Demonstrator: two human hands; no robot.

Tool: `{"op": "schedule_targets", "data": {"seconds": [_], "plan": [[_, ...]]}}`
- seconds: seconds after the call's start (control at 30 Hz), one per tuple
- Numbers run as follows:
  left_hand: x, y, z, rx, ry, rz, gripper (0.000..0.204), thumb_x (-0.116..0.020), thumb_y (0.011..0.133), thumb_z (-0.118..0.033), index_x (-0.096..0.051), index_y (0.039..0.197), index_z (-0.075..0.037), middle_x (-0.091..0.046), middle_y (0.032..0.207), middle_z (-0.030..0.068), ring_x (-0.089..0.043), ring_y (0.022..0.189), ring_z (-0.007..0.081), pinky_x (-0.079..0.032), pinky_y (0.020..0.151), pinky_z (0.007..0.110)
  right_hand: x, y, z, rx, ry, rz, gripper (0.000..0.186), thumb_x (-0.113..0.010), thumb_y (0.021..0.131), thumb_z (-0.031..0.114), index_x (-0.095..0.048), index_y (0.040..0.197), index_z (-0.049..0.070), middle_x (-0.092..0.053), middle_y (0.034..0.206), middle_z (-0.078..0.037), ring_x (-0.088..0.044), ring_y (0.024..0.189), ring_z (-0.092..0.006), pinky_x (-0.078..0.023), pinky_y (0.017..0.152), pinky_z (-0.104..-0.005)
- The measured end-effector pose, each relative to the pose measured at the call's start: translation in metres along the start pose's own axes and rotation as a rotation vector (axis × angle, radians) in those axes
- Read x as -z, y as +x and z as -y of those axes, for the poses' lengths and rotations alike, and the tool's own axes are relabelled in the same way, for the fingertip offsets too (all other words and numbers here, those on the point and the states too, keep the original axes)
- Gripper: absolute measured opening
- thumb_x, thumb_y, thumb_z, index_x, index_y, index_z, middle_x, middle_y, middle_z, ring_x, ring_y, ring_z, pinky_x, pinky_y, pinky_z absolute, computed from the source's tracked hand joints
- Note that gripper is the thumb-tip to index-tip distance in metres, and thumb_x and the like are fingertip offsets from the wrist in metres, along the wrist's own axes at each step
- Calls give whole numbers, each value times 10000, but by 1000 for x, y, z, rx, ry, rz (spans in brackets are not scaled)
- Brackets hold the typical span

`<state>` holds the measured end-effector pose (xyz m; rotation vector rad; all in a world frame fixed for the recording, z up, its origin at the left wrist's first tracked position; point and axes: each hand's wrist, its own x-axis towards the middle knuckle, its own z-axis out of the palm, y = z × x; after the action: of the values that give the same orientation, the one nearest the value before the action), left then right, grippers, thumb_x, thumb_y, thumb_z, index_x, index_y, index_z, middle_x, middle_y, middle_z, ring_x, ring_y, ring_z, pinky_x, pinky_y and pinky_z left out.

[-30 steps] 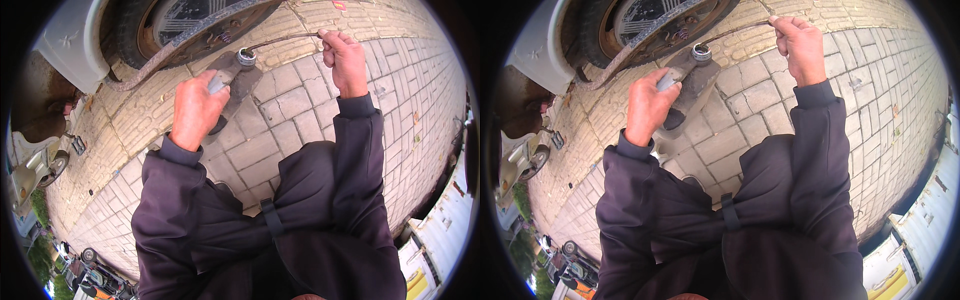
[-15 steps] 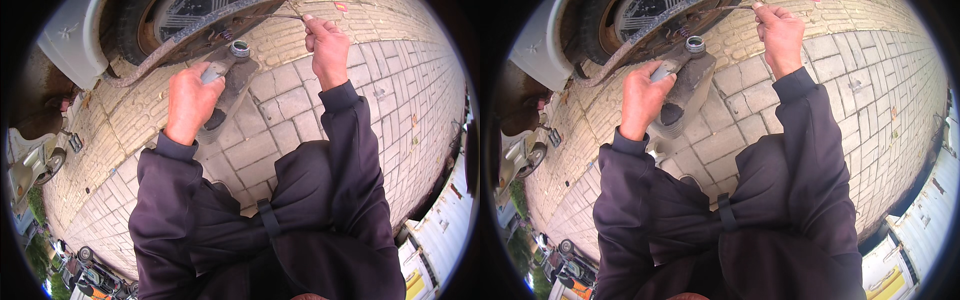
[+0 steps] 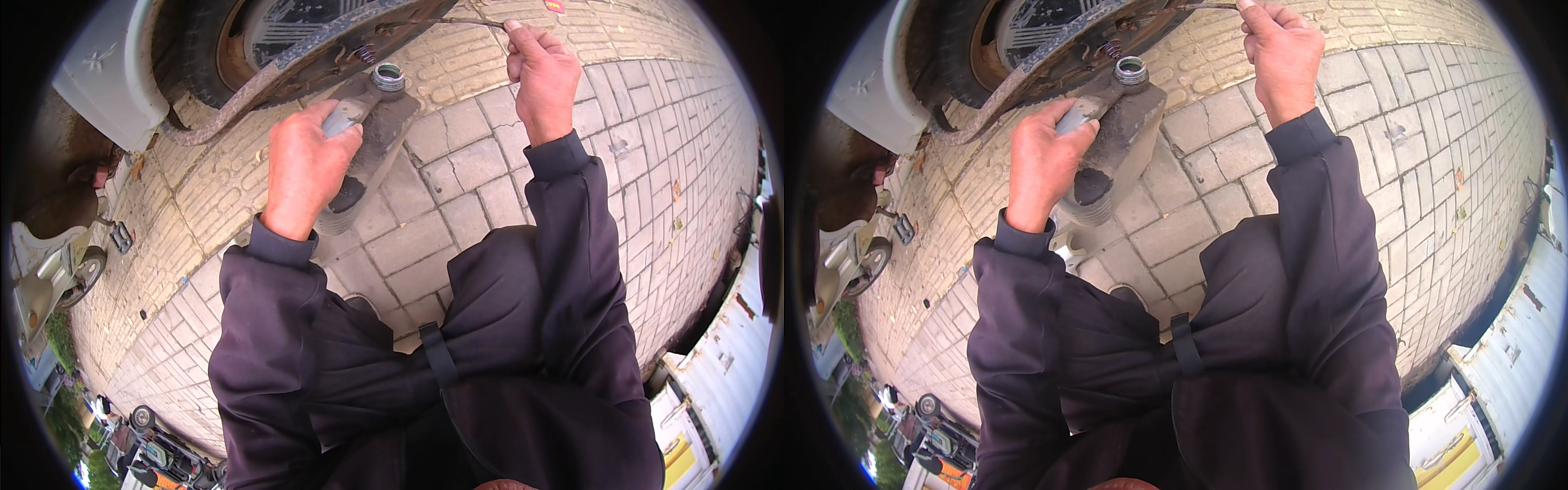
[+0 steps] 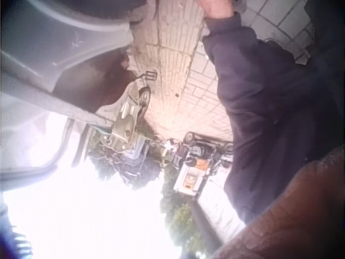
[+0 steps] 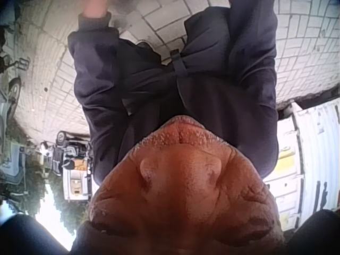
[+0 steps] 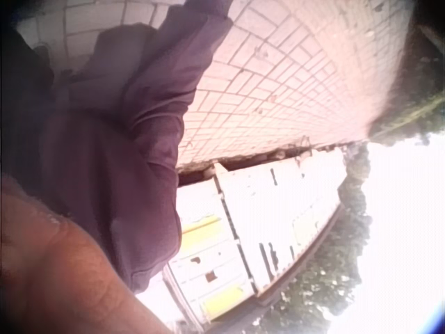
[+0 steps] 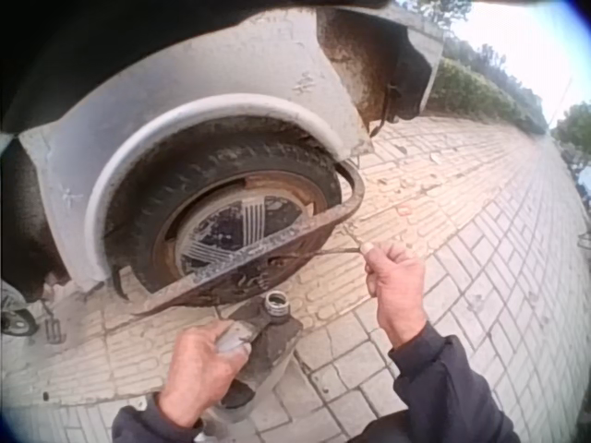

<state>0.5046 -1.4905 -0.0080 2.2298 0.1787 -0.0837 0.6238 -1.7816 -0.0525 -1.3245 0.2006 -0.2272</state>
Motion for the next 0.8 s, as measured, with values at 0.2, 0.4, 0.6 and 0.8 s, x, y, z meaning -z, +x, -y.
{"op": "schedule_targets", "data": {"seconds": [0.2,0.4,0.6,0.8], "plan": [[-1,0,1,-39,18,-39,484,-809,847,-204,-753,1230,87,-750,980,333,-785,941,406,-587,854,421,2,1,-7,-22,-11,-3,185,-846,955,108,-731,897,-26,-657,784,-32,-477,529,-89,-310,494,-266],[1,-3,-3,-58,53,-16,486,-802,839,-205,-751,1223,89,-751,1004,328,-776,949,421,-583,852,422,-1,0,-12,-33,17,10,187,-841,957,102,-726,902,-34,-656,786,-41,-468,522,-86,-301,489,-267],[2,-6,-5,-45,44,-6,486,-804,840,-204,-751,1223,91,-754,1008,326,-776,965,420,-582,862,422,-2,-4,-11,-34,-1,-1,184,-838,960,101,-726,922,-39,-656,791,-42,-457,520,-79,-291,482,-266],[-1,-6,-2,-21,40,-12,491,-812,852,-211,-751,1237,87,-763,1033,331,-783,984,405,-583,893,422,0,-4,-8,-27,-2,17,177,-836,962,97,-734,940,-45,-662,797,-40,-462,528,-75,-291,482,-262]]}}
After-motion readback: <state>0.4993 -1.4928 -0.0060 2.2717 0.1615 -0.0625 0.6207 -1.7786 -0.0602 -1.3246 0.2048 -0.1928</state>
